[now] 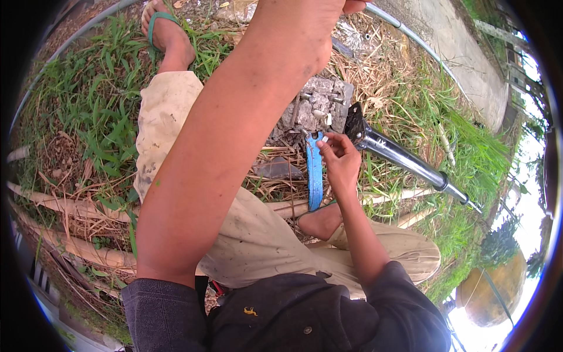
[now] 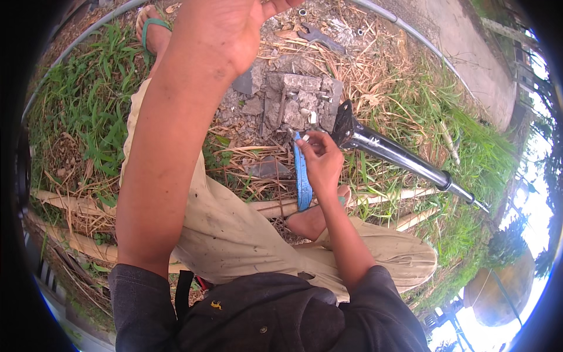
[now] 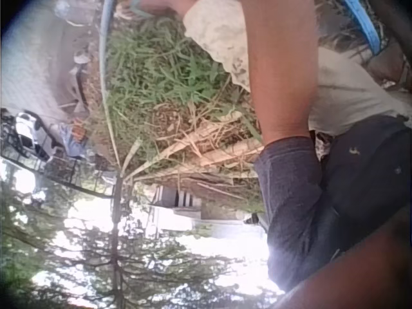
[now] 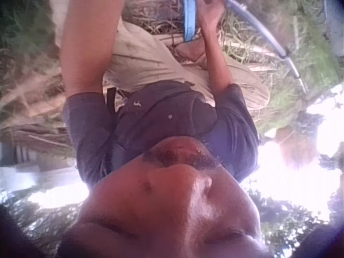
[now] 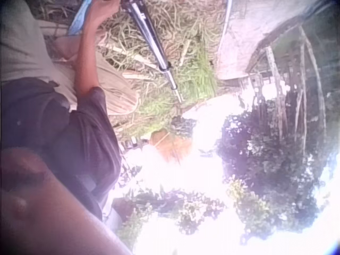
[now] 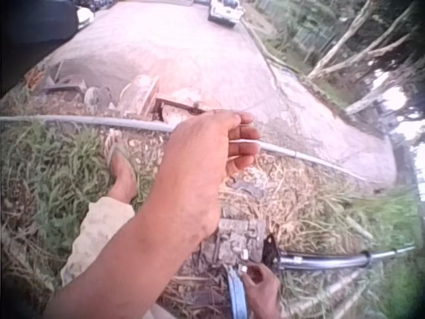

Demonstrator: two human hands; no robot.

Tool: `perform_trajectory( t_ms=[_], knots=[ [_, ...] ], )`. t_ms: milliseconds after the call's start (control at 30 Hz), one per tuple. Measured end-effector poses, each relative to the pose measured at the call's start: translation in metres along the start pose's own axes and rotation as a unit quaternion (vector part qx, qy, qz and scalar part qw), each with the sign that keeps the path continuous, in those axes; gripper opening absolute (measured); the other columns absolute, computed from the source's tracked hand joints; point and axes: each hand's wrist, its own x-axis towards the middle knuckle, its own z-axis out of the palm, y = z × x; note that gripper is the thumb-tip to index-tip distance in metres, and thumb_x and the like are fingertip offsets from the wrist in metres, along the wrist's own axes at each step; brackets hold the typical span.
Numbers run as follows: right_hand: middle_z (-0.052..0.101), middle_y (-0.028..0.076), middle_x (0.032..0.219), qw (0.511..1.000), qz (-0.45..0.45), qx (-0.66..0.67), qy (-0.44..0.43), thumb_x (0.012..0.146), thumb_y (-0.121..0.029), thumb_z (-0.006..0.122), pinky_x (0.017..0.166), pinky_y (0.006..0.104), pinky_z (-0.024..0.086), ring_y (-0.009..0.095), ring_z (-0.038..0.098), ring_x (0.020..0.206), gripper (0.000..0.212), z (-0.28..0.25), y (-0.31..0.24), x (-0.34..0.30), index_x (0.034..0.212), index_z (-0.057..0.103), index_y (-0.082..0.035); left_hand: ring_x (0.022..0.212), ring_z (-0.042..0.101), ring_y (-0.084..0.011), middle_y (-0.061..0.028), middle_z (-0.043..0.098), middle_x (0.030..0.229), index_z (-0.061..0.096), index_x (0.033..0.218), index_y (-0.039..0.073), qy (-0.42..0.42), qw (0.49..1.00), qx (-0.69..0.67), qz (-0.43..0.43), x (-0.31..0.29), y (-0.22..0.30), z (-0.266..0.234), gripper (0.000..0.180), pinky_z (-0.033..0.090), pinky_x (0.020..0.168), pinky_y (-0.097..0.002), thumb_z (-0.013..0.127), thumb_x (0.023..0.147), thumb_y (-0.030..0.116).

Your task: The person disassembles a black metal assembly on the ground by using a wrench and a screwdriver to remove nuts and internal parts.

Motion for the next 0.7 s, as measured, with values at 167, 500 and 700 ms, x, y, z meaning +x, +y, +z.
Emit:
perform_trajectory(
  t_ms=[167, 500, 700],
  knots=[
    [0.07, 0.011, 0.093, 0.967, -0.202, -0.092, 0.122, 0.086, -0.009, 0.083, 0.066, 0.0314, 0.055, 0.018, 0.069, 0.074, 0.027, 0.008, -0.021, 0.01, 0.109, 0.071, -0.002, 0.079, 0.065, -0.017, -0.0101, 0.07, 0.093, 0.065, 0.108, -0.003, 0.027, 1.0, 0.012, 0.005, -0.003, 0.003, -0.006, 0.025, 0.053, 0.073, -0.0281, 0.052, 0.1, 0.015],
    [0.065, 0.017, 0.096, 0.973, -0.205, -0.083, 0.063, 0.087, -0.005, 0.078, 0.071, 0.0428, 0.055, 0.034, 0.069, 0.079, 0.025, 0.038, 0.035, 0.011, 0.11, 0.069, -0.003, 0.08, 0.066, -0.0175, -0.01, 0.07, 0.093, 0.066, 0.107, -0.002, -0.026, 0.998, -0.03, 0.056, -0.004, -0.002, -0.011, 0.023, 0.053, 0.073, -0.0292, 0.054, 0.099, 0.015],
    [0.065, 0.016, 0.099, 0.967, -0.199, -0.158, -0.002, 0.088, -0.007, 0.077, 0.071, 0.0426, 0.055, 0.033, 0.069, 0.08, 0.027, 0.038, 0.046, 0.016, 0.113, 0.069, -0.004, 0.078, 0.066, -0.0172, -0.0109, 0.071, 0.093, 0.066, 0.106, -0.002, 0.023, 1.0, -0.004, 0.007, 0.001, 0.001, -0.003, 0.022, 0.053, 0.071, -0.0278, 0.053, 0.099, 0.014]
  ],
)
